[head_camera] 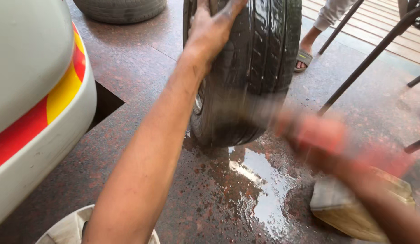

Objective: The person uses an impact wrench to remove lug nuts from a car wheel. After removing the wheel, they pick up a tire and scrub it with a brush and liquid from a container.

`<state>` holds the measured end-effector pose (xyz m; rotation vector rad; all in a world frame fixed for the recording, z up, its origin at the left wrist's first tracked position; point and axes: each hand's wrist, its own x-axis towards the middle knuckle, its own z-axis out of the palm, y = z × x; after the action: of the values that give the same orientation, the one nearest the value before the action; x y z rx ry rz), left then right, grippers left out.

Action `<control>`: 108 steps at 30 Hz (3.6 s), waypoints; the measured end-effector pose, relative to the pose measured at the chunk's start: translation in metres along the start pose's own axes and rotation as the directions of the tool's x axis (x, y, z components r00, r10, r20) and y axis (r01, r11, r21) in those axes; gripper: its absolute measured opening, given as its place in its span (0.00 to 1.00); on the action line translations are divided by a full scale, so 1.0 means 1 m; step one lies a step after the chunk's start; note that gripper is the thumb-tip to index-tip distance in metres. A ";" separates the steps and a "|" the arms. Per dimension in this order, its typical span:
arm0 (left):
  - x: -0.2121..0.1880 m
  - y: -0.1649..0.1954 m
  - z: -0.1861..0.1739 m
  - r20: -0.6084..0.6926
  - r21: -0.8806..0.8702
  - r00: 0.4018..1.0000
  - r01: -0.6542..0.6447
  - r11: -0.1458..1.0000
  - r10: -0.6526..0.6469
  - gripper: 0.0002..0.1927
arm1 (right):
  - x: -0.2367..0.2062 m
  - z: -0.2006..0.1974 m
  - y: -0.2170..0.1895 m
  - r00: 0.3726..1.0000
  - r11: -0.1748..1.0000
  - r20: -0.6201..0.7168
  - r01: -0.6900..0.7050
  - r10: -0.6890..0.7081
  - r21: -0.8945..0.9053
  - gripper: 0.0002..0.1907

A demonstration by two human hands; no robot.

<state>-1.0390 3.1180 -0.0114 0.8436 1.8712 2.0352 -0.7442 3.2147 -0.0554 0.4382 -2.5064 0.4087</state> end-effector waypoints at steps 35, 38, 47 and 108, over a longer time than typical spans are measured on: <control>-0.026 -0.064 0.020 -0.194 0.401 0.938 -0.192 0.896 0.288 0.61 | -0.053 0.065 0.056 0.995 0.981 0.005 -0.096 0.098 -0.171 0.15; -0.011 -0.066 0.021 -0.173 0.369 0.959 -0.147 0.918 0.223 0.57 | -0.011 0.013 0.073 0.926 0.979 -0.336 -0.200 0.174 -0.044 0.12; 0.021 -0.070 0.012 -0.142 0.247 0.935 -0.285 0.926 0.326 0.40 | -0.085 0.105 0.056 0.996 0.987 -0.073 -0.065 0.055 -0.148 0.14; -0.070 0.057 0.002 0.048 -0.259 0.976 -0.192 0.947 0.211 0.53 | -0.055 0.006 -0.047 0.972 0.941 -0.173 -0.201 0.157 -0.274 0.17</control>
<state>-0.9704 3.0733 0.0268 1.0595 1.4957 2.2665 -0.6851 3.1827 -0.0822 0.0598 -2.4154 0.1305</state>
